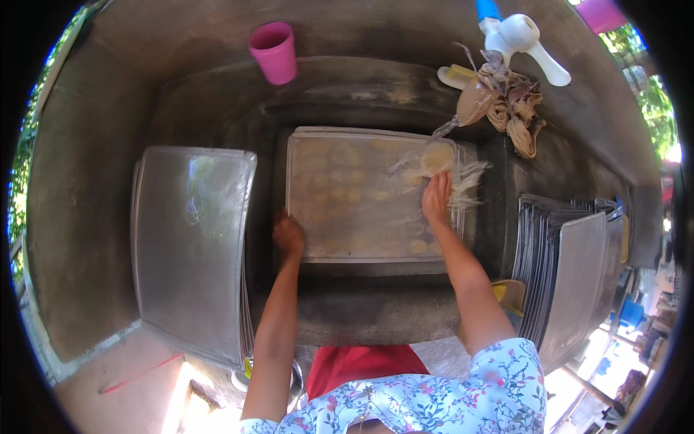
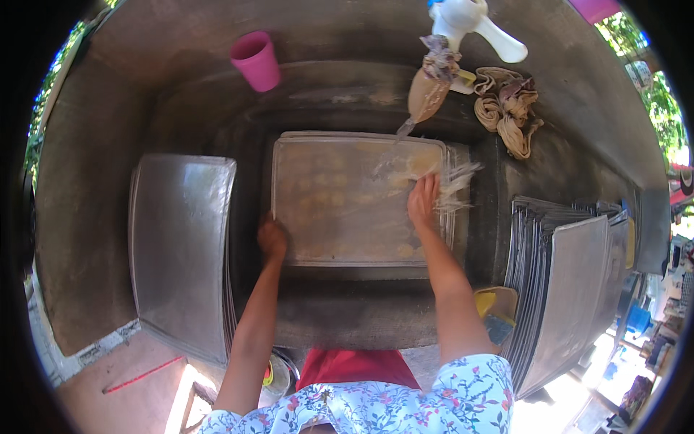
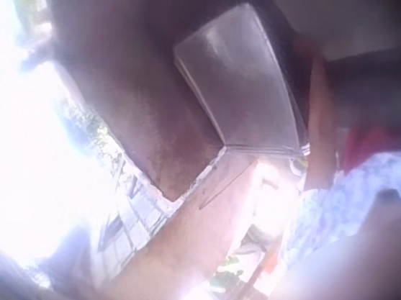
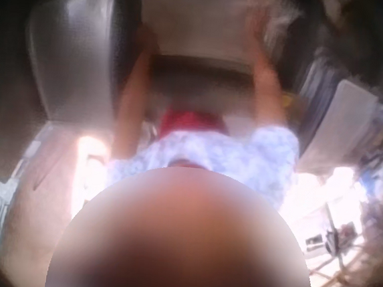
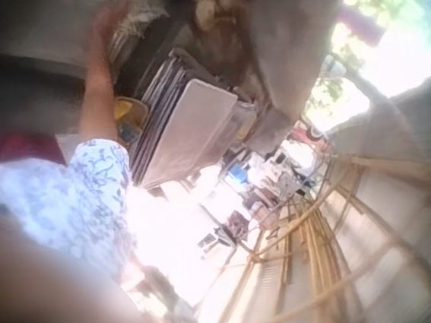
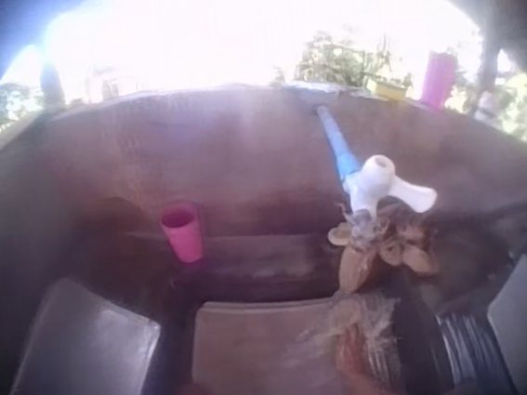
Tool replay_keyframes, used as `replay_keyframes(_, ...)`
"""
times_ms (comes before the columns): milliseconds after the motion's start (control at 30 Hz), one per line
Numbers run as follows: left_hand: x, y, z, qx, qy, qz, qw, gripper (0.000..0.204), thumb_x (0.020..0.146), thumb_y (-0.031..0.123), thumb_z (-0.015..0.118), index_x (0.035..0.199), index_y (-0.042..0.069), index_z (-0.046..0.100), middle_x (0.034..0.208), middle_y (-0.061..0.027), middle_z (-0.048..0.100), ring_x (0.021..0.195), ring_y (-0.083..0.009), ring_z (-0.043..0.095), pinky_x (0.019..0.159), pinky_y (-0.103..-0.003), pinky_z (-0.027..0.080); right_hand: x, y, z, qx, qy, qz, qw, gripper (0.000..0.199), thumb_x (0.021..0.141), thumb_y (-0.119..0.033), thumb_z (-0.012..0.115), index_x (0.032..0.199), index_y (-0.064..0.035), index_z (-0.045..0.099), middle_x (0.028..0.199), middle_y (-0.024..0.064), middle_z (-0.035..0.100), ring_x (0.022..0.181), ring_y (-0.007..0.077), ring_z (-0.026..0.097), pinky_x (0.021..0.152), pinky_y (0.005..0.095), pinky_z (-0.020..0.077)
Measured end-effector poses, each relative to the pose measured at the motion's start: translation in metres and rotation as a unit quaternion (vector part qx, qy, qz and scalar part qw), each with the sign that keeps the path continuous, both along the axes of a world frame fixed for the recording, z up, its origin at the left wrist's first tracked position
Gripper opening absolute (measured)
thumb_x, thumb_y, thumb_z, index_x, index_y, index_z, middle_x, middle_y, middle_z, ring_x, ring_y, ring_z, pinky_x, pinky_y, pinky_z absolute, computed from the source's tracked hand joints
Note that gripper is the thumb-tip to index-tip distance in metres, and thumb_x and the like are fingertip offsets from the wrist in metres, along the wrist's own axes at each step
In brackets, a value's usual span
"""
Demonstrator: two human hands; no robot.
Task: The person washes multiple metal trays in a concrete sink using a scrubber and running water. They scrub each tray, rinse it, and place it into a stack of clean trays. The process is repeated for several trays.
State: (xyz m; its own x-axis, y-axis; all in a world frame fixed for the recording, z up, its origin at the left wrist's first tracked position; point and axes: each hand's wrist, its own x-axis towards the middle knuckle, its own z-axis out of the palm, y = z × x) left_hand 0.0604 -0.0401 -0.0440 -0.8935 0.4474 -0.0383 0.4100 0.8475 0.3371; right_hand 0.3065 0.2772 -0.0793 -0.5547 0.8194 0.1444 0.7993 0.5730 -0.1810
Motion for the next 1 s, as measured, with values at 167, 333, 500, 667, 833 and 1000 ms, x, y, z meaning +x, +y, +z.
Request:
replay_keyframes(167,0.008,0.018,0.019,-0.063,-0.09,0.048,0.993,0.029,0.086,0.009,0.051,0.115,0.007,0.056,0.104,-0.0192,0.06,0.098,-0.0366,0.058,0.08,-0.045,0.048,-0.118,-0.018,-0.029,-0.106,0.378,0.009,0.92,0.046,0.084,-0.006,0.048,0.13,-0.0026,0.043,0.129,0.0161,0.047,0.129,0.035,0.034,0.107,0.0445,0.0288)
replay_keyframes(333,0.012,0.012,0.005,0.108,-0.035,0.045,0.993,0.03,0.085,0.003,0.051,0.115,0.005,0.054,0.106,-0.0231,0.055,0.097,-0.0393,0.054,0.079,-0.045,0.044,-0.065,-0.077,0.004,0.056,0.108,0.246,0.962,0.043,0.087,-0.011,0.049,0.129,-0.001,0.044,0.123,0.0205,0.05,0.125,0.0391,0.039,0.105,0.0473,0.0318)
replay_keyframes(500,0.017,0.008,-0.02,0.106,0.01,0.043,0.993,0.033,0.084,0.001,0.05,0.117,0.004,0.051,0.1,-0.0225,0.049,0.091,-0.0404,0.052,0.076,-0.047,0.042,-0.031,0.068,0.016,0.091,-0.092,-0.056,0.99,0.042,0.09,-0.011,0.043,0.129,0.0044,0.042,0.134,0.0215,0.041,0.126,0.0388,0.035,0.11,0.0463,0.0224)
replay_keyframes(667,0.019,0.003,-0.023,0.127,0.025,0.04,0.991,0.032,0.085,0.003,0.049,0.117,0.006,0.052,0.1,-0.0193,0.048,0.089,-0.0386,0.053,0.074,-0.047,0.041,-0.13,-0.014,-0.017,-0.031,0.246,0.081,0.966,0.042,0.087,-0.009,0.045,0.129,-0.0011,0.045,0.129,0.0165,0.046,0.126,0.0389,0.035,0.108,0.0434,0.026)
replay_keyframes(833,0.016,0.001,-0.023,0.125,0.002,0.05,0.991,0.03,0.087,0.007,0.049,0.117,0.007,0.054,0.1,-0.0176,0.049,0.089,-0.0368,0.053,0.076,-0.046,0.043,-0.075,-0.063,0.02,-0.022,0.045,0.188,0.981,0.041,0.087,-0.008,0.045,0.126,0.0012,0.047,0.129,0.0202,0.045,0.126,0.041,0.034,0.108,0.0481,0.023)
replay_keyframes(1000,0.013,-0.002,-0.028,0.157,-0.023,0.044,0.986,0.03,0.087,0.01,0.05,0.117,0.008,0.055,0.099,-0.0173,0.049,0.09,-0.0363,0.054,0.079,-0.045,0.044,-0.105,-0.002,-0.004,-0.09,0.298,0.013,0.95,0.042,0.089,-0.01,0.044,0.128,0.0037,0.041,0.133,0.0208,0.042,0.129,0.0376,0.031,0.11,0.0463,0.0199)
